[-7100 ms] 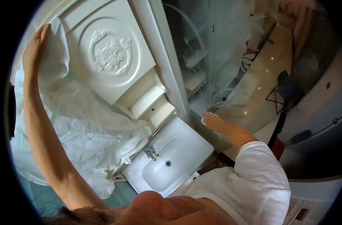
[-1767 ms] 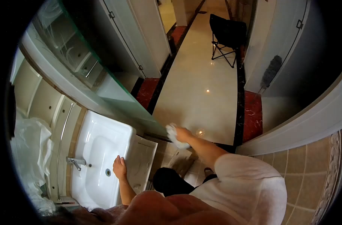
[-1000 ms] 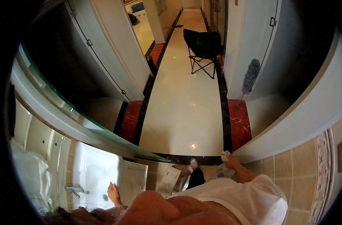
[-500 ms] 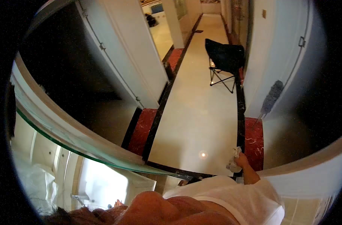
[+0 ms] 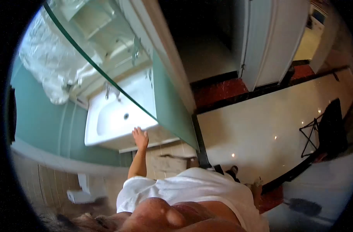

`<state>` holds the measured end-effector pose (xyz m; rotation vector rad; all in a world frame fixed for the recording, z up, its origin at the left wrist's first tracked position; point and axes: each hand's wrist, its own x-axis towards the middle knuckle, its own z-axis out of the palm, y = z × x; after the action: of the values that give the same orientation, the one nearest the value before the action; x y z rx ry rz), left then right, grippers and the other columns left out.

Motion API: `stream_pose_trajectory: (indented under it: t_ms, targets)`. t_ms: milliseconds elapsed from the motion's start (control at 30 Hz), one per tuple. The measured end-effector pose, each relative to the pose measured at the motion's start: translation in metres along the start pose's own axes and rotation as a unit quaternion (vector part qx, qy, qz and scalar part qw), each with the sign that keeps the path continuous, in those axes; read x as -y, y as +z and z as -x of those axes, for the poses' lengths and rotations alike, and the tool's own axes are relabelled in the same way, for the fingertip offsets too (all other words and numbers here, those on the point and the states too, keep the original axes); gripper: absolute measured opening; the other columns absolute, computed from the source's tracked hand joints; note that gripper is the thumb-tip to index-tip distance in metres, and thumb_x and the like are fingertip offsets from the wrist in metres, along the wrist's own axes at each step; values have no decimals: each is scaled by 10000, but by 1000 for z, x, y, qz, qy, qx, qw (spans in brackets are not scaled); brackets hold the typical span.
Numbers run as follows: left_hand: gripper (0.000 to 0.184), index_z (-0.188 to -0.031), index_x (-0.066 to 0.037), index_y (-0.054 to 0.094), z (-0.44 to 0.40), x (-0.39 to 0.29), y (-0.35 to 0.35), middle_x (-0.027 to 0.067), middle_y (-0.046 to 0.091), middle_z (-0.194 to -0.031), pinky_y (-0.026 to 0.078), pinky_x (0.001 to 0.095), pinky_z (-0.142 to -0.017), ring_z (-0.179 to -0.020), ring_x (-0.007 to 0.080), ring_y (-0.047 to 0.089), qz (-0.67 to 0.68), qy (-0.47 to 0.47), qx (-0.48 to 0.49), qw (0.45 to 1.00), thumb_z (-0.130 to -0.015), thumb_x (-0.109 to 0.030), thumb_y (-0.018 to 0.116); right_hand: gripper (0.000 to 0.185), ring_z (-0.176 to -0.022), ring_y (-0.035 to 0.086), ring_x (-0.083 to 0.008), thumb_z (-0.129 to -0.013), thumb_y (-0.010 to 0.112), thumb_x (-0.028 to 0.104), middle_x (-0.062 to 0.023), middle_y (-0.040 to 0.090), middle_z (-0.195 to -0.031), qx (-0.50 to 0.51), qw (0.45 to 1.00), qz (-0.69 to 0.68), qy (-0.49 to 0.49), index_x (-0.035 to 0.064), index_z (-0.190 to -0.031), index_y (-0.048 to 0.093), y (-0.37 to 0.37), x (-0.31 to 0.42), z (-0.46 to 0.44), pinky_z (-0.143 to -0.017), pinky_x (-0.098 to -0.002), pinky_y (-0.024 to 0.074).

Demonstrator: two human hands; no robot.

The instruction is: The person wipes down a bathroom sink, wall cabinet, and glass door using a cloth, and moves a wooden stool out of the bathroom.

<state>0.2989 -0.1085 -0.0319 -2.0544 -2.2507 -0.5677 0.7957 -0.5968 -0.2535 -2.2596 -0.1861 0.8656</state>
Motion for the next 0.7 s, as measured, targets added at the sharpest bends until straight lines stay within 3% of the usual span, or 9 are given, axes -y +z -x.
stream_pose_trajectory:
  t_ms: [67, 133, 167, 233, 333, 467, 533, 567, 700]
  targets:
    - [551, -1275, 2, 344, 33, -35, -3, 267, 273, -1332, 236, 429, -1019, -1220, 404, 276, 136, -89, 31, 986, -816, -230, 541, 616, -1011, 495, -343, -748, 613, 218, -230, 481, -1155, -16, 986, 147, -75, -38, -1250, 365, -22, 20, -26, -820, -418, 406]
    - [507, -1237, 5, 398, 85, -43, 27, 276, 312, -1305, 264, 414, -1009, -1204, 406, 304, 119, -86, 123, 981, -821, -257, 524, 490, -962, 501, -323, -755, 599, 233, -224, 511, -1083, 34, 982, 177, 60, -58, -1122, 456, -64, 108, -16, -776, -412, 407]
    - [509, -1224, 4, 416, 115, -50, 37, 279, 329, -1293, 272, 408, -1007, -1199, 406, 311, 150, -83, 149, 974, -815, -278, 526, 490, -962, 501, -323, -755, 599, 233, -224, 511, -1083, 41, 976, 208, 50, -58, -1122, 456, -76, 132, -19, -776, -412, 407]
    - [543, -1216, 2, 430, 178, -56, 60, 281, 352, -1276, 285, 406, -1000, -1195, 407, 323, 142, -90, 241, 956, -793, -318, 544, 389, -861, 508, -299, -752, 584, 210, -194, 544, -968, 86, 971, 215, -65, -57, -1021, 495, -101, 172, -30, -714, -401, 401]
    - [587, -1237, -16, 418, 255, -66, 56, 285, 365, -1265, 295, 409, -994, -1183, 399, 348, 83, -170, 331, 924, -781, -367, 534, 347, -776, 498, -272, -736, 582, 182, -168, 551, -879, 103, 960, 249, -72, -60, -967, 494, -116, 240, -36, -671, -394, 392]
    - [593, -1235, -17, 419, 329, -35, 76, 280, 400, -1239, 326, 421, -970, -1147, 404, 393, 93, -318, 349, 877, -778, -380, 529, 341, -773, 515, -271, -717, 597, 143, -165, 558, -877, 147, 905, 379, -124, -60, -972, 494, -131, 258, -84, -681, -378, 405]
    - [594, -1222, 2, 420, 342, -21, 79, 275, 452, -1189, 365, 428, -936, -1097, 401, 447, 120, -436, 348, 821, -773, -370, 533, 331, -797, 526, -256, -711, 596, 109, -153, 565, -905, 191, 918, 318, -140, -54, -981, 494, -122, 262, -92, -705, -356, 417]
    - [587, -1212, 16, 423, 354, -13, 91, 281, 477, -1155, 386, 425, -917, -1069, 399, 474, 113, -453, 338, 817, -775, -364, 519, 383, -769, 562, -272, -665, 626, 181, -177, 601, -863, 202, 916, 299, -177, -53, -946, 513, -114, 279, -70, -693, -351, 434]
    - [597, -1226, 30, 399, 368, 1, 125, 293, 464, -1167, 365, 418, -938, -1100, 395, 453, 176, -531, 312, 768, -784, -360, 488, 388, -828, 576, -287, -672, 625, 181, -168, 611, -897, 277, 888, 309, -199, -25, -983, 520, -91, 288, -47, -727, -360, 440]
